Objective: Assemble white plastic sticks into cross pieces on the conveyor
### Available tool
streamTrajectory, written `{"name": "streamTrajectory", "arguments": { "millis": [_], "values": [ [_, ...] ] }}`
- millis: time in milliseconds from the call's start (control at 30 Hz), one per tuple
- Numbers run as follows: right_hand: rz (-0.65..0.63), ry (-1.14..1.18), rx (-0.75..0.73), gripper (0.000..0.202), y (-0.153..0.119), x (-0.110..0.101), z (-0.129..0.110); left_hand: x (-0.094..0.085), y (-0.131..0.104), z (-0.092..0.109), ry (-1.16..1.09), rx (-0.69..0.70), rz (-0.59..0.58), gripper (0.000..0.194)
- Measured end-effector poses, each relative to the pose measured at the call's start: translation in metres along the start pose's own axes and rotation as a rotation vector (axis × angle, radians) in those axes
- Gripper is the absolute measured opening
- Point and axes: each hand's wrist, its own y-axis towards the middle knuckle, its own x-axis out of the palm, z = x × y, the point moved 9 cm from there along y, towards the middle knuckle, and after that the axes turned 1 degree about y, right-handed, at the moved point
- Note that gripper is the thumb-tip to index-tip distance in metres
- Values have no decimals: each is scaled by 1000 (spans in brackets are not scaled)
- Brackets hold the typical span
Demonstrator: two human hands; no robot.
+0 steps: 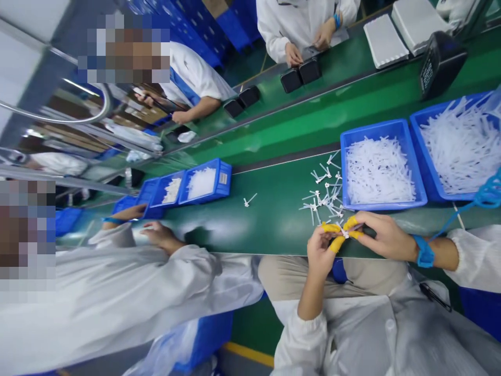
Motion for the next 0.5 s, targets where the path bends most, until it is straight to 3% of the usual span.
{"name": "streamTrajectory", "arguments": {
  "millis": [267,500],
  "values": [
    [13,4,66,16,0,2,8,6,6,-2,-43,-133,-42,42],
    [-16,55,122,19,2,4,9,-3,5,0,55,-141,20,42]
  ]
}}
